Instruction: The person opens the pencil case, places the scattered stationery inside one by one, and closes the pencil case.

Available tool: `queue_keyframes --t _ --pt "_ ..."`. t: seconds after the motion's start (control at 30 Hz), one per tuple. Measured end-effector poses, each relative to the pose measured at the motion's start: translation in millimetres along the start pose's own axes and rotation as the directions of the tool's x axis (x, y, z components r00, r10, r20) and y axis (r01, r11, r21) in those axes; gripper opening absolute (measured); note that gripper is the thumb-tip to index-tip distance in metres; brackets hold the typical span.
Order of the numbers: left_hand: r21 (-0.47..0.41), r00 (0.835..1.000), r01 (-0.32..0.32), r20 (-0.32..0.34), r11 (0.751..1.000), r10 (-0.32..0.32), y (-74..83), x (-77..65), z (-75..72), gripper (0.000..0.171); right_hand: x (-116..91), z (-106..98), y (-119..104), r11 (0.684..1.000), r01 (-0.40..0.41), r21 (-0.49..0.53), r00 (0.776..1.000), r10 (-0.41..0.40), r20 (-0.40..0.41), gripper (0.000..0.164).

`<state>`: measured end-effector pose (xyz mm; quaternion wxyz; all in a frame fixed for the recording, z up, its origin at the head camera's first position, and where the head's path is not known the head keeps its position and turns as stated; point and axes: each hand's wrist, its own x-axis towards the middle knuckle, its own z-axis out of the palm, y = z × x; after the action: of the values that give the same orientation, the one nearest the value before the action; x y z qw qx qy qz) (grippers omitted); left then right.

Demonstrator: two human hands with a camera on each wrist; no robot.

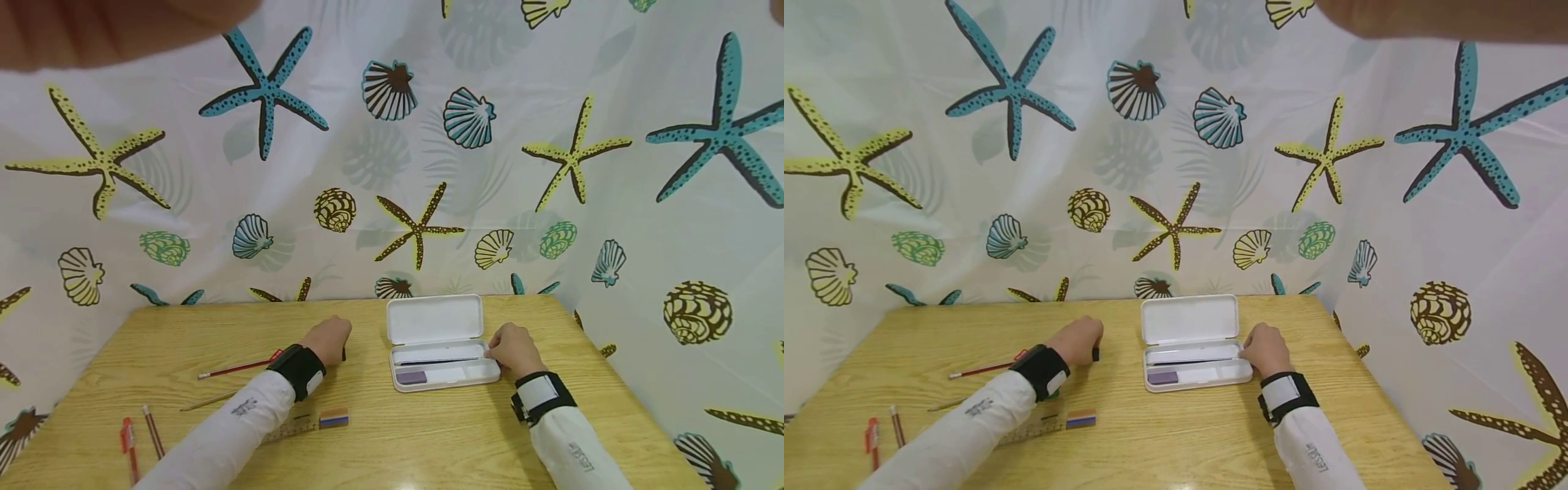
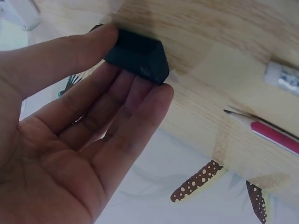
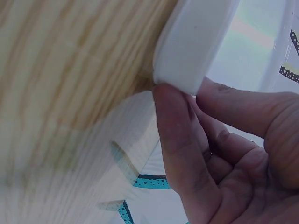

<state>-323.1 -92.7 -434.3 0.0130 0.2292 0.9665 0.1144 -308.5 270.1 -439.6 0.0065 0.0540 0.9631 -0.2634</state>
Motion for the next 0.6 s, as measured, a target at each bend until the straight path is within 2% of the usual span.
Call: queue_keyframes --t 0.3,0.5,0.6 --pt "-0.027 1.000 -0.025 0.003 0.999 0.025 -1.0 1.9 -1.0 0.033 -1 0 1 1.000 0.007 -0.001 1.000 -0.007 0.003 0.011" --pt "-0.021 1.000 -0.014 0.016 1.000 0.015 9.2 3.8 -11.2 0.027 -1 0 1 1.000 0.015 -0.010 1.000 -0.015 0.002 0.012" --pt "-0.026 0.999 -0.031 0.008 0.999 0.031 17.4 5.2 -15.9 0.027 0 0 1 1.000 0.014 -0.012 1.000 -0.014 0.004 0.011"
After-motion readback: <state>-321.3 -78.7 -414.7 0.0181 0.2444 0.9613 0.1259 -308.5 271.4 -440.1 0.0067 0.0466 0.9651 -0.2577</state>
